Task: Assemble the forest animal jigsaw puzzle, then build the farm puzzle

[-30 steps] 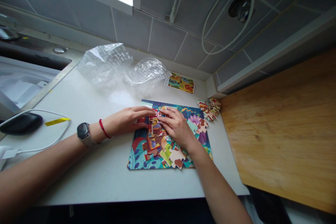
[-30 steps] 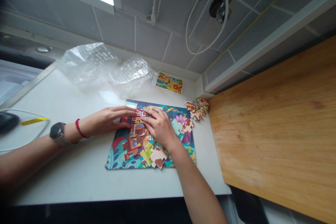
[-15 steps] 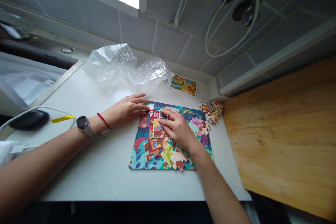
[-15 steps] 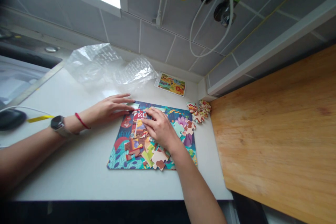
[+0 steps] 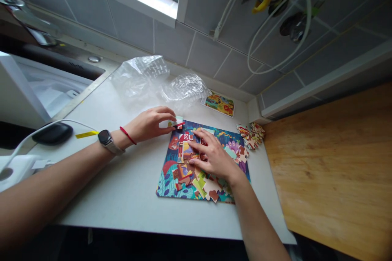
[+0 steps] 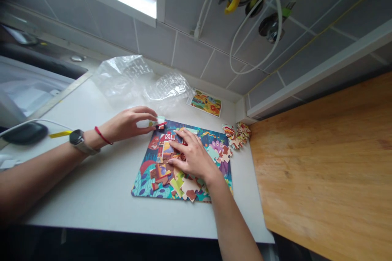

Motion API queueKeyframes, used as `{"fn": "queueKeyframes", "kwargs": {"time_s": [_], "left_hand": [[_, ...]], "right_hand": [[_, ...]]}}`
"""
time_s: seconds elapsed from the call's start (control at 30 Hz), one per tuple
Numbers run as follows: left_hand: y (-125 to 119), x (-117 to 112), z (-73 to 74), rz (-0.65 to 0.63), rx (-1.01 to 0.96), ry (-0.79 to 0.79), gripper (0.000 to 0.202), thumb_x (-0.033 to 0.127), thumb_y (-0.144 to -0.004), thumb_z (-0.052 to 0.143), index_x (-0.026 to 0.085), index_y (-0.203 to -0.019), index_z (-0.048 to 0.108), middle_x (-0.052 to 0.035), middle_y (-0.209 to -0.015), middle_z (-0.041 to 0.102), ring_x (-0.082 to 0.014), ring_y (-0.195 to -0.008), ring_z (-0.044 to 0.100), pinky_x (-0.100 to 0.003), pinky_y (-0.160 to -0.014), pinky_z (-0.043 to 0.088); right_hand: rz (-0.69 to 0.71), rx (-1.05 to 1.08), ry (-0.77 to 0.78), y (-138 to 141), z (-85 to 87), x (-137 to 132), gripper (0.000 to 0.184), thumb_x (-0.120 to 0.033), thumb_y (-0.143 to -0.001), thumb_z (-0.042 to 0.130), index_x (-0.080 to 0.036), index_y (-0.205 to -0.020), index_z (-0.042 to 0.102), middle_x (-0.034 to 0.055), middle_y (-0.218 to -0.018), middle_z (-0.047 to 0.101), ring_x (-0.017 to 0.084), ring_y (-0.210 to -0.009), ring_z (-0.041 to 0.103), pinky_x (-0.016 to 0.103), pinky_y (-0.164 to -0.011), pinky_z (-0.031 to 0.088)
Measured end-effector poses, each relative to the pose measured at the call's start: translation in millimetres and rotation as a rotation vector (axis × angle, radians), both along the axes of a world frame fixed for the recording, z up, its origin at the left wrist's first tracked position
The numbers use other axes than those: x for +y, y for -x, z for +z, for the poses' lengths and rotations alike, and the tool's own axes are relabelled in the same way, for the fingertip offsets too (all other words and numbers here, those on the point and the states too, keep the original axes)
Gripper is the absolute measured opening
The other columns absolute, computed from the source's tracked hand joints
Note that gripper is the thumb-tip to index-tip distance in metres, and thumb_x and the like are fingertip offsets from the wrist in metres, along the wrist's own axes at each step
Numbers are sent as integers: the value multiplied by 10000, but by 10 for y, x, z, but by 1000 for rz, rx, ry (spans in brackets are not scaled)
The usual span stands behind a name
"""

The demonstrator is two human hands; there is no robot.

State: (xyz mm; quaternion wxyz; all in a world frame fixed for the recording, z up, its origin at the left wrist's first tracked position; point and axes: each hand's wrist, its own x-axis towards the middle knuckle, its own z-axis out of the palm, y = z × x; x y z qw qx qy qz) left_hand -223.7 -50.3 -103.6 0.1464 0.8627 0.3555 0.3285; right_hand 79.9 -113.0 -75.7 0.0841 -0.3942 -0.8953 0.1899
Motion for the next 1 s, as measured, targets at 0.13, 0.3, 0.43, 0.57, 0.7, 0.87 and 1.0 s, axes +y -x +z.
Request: {"fn": "queueKeyframes", "kwargs": {"time_s": [0.13,0.3,0.43,0.57,0.7,0.87,1.0], "left_hand": [[19,5,44,36,-67,-13,214,375,-998,670,179,-1037,748,-92,-1118,739,-195,-978,724,-325,-875,594],[60,40,2,-28,-44,31,208,367,-996,669,185,-1059,749,-89,-1128,743,-190,-962,730,-317,-877,591],[88,63,-28,-61,-3,44,197,358,-993,664,194,-1057,751,-89,-1146,746,-198,-965,738,-324,-880,591],[62,36,10,-88,-42,20,197,357,-989,675,195,-1077,745,-85,-1137,749,-191,-945,742,-319,-859,596],[-55,-76,70,-165,-19,-64,240,402,-999,676,195,-1107,734,-84,-1115,760,-208,-950,739,-352,-859,603],[-232,-259,132,-235,-32,-212,289,448,-1018,654,184,-1117,718,-93,-1104,769,-210,-933,731,-363,-837,606],[-291,-328,160,-238,-68,-261,313,461,-1009,668,179,-1137,712,-96,-1098,775,-203,-913,727,-351,-810,606]], "right_hand": [[-19,-9,-63,93,-55,8,520,-484,-930,769,-296,-1407,679,135,-1642,456,375,-1565,351,655,-1254,352],[-9,-28,-82,273,-41,28,536,-493,-930,764,-260,-1407,683,154,-1613,488,384,-1538,395,633,-1247,375],[-1,-22,-83,322,-1,34,532,-476,-947,746,-250,-1423,671,160,-1622,475,384,-1518,422,624,-1242,383],[-85,156,-115,184,53,-1,415,-384,-1016,658,-287,-1419,666,125,-1548,559,320,-1450,510,570,-1196,454],[-197,284,-112,27,133,-96,305,-301,-1023,639,-295,-1312,734,99,-1378,684,284,-1325,612,516,-1141,503],[-206,350,-11,45,187,-237,344,-283,-1008,650,-308,-1345,716,84,-1315,733,263,-1261,667,471,-1109,536],[-310,428,123,118,144,-293,477,-314,-987,671,-314,-1461,627,76,-1280,752,249,-1179,720,428,-1043,591]]}}
